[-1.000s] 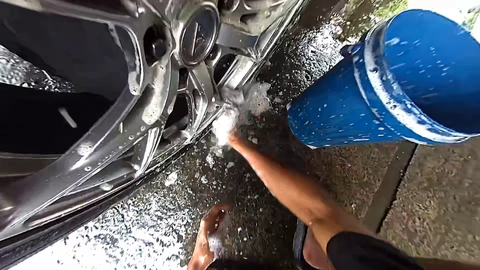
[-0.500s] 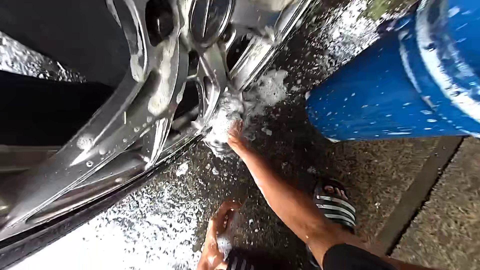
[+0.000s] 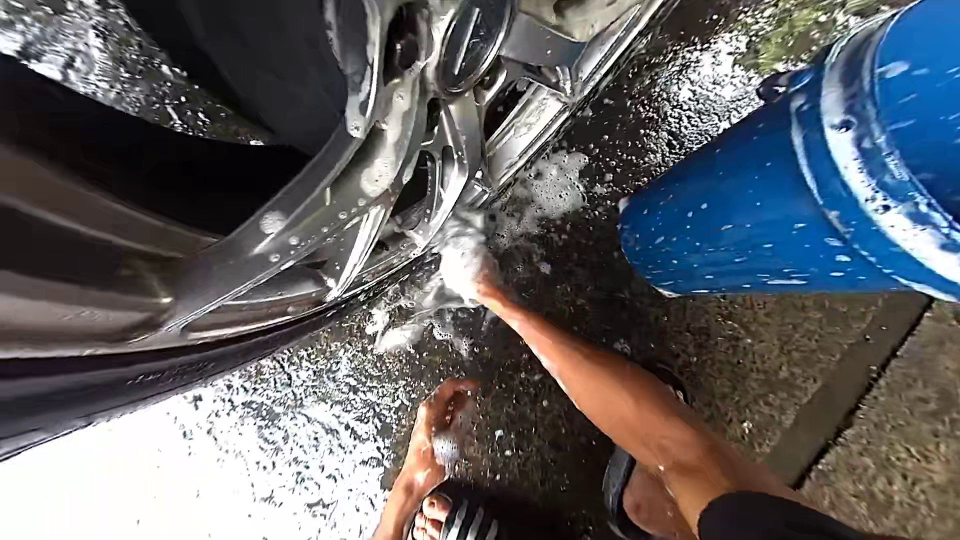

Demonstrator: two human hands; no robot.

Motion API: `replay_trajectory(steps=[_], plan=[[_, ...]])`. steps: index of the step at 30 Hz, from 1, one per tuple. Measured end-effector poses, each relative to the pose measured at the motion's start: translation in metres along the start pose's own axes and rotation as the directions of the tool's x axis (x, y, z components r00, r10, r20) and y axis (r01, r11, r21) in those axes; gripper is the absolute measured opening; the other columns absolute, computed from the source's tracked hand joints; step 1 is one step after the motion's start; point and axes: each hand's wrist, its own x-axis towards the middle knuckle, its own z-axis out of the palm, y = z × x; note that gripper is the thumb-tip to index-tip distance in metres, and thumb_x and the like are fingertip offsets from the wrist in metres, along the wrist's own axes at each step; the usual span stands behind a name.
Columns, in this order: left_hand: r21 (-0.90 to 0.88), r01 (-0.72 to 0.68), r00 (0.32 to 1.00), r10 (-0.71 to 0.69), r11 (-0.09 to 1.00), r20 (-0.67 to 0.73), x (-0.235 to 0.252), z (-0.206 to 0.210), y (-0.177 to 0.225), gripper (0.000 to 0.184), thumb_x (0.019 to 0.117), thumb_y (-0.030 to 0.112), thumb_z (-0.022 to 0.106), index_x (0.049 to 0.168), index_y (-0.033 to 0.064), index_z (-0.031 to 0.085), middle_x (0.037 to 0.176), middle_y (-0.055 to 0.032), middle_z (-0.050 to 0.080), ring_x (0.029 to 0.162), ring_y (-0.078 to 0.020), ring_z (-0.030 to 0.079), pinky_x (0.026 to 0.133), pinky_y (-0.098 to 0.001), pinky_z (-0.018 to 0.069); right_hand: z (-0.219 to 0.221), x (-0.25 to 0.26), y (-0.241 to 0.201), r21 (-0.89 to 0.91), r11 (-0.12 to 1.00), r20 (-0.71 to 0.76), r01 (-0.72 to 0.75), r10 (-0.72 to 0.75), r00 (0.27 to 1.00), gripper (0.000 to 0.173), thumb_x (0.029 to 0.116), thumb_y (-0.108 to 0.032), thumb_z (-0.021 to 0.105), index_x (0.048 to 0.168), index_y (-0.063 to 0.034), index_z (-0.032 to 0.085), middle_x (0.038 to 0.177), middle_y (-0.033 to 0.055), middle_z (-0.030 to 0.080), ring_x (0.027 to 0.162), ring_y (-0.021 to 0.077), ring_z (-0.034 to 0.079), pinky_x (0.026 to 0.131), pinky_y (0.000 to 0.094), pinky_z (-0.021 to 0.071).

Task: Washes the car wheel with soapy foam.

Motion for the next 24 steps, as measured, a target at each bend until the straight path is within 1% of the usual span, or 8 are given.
replay_trajectory(steps=[2,4,7,10,14,18,21,24], plan=[[-0.007,-0.028,1.0,0.028,1.0,0.001,0.001,-0.001,0.001,0.025,0.0966,0.002,0.052,0.117,-0.0068,0.065,0.093,-0.0019,0.068,0.077,0.0023,0.061,0.072,-0.0163,0.0529,0.016,-0.013,-0.003,0.073,0.997,-0.047,0.023,-0.019,0.999,0.041,0.095,-0.026,0.067,0.125,0.0021,0.065,0.119,0.0292,0.066,0.111,0.0462,0.064,0.09,0.0665,0.0501],[-0.004,-0.032,0.999,0.032,0.999,-0.012,-0.001,0.001,-0.003,0.024,0.0961,0.001,0.053,0.115,-0.007,0.065,0.093,-0.0019,0.068,0.077,0.0029,0.06,0.072,-0.0158,0.0523,0.047,-0.057,-0.004,0.184,0.977,-0.065,0.103,-0.093,0.994,0.046,0.0946,-0.025,0.068,0.126,0.008,0.064,0.123,0.031,0.065,0.119,0.0442,0.062,0.101,0.0596,0.0472],[-0.024,-0.024,0.998,0.023,0.999,-0.063,-0.003,0.0,-0.005,0.02,0.0955,0.002,0.054,0.109,-0.0064,0.065,0.089,0.0012,0.067,0.078,0.0042,0.061,0.074,-0.0161,0.0533,0.043,-0.086,-0.024,0.237,0.944,0.085,0.232,-0.258,0.962,0.044,0.1035,-0.014,0.054,0.136,0.0145,0.055,0.138,0.0333,0.057,0.135,0.0423,0.051,0.117,0.0488,0.0352],[-0.043,0.008,0.997,-0.011,0.999,-0.077,-0.017,-0.002,-0.008,0.023,0.096,0.002,0.051,0.113,-0.0066,0.065,0.09,0.0011,0.067,0.075,0.0033,0.061,0.07,-0.0162,0.0537,0.046,-0.05,-0.054,0.08,0.976,-0.035,0.201,-0.199,0.979,0.034,0.0944,-0.022,0.069,0.118,0.0017,0.069,0.112,0.0256,0.07,0.106,0.0419,0.067,0.088,0.0611,0.0522],[-0.045,-0.021,0.993,0.016,0.999,-0.118,-0.019,-0.01,0.0,0.024,0.0963,0.001,0.051,0.114,-0.0071,0.064,0.087,0.0014,0.066,0.073,0.0033,0.06,0.069,-0.0158,0.0523,0.036,-0.037,-0.07,0.06,0.998,0.011,0.017,-0.018,1.0,0.04,0.0966,-0.025,0.066,0.129,-0.0009,0.065,0.122,0.0272,0.066,0.113,0.045,0.064,0.091,0.0656,0.0495],[-0.061,-0.053,0.989,0.043,0.997,-0.144,-0.014,0.004,0.011,0.021,0.0933,0.0,0.055,0.109,-0.0096,0.064,0.09,0.0003,0.069,0.083,0.0059,0.063,0.081,-0.0152,0.0538,0.045,-0.073,-0.099,0.215,0.96,0.043,0.178,-0.191,0.981,0.03,0.0933,-0.019,0.069,0.112,0.0037,0.07,0.102,0.0242,0.07,0.098,0.0372,0.067,0.086,0.0555,0.052],[-0.021,-0.074,0.992,0.071,0.997,-0.108,-0.016,0.0,0.01,0.023,0.0956,0.001,0.053,0.113,-0.0075,0.065,0.086,0.0005,0.067,0.074,0.0028,0.061,0.071,-0.0172,0.0538,0.023,-0.072,-0.065,0.319,0.916,0.05,0.243,-0.272,0.961,0.038,0.0976,-0.015,0.065,0.131,0.0024,0.062,0.113,0.0228,0.069,0.103,0.0325,0.067,0.092,0.0523,0.0529],[0.133,-0.108,0.982,0.126,0.985,-0.141,-0.019,-0.014,0.022,0.027,0.095,0.001,0.052,0.117,-0.0068,0.066,0.092,-0.0027,0.07,0.076,0.0031,0.063,0.072,-0.0159,0.0541,-0.038,-0.056,0.0,0.485,0.79,-0.115,0.374,-0.366,0.923,0.041,0.1006,-0.011,0.059,0.14,-0.003,0.058,0.119,0.014,0.069,0.102,0.0149,0.067,0.094,0.0349,0.055]])
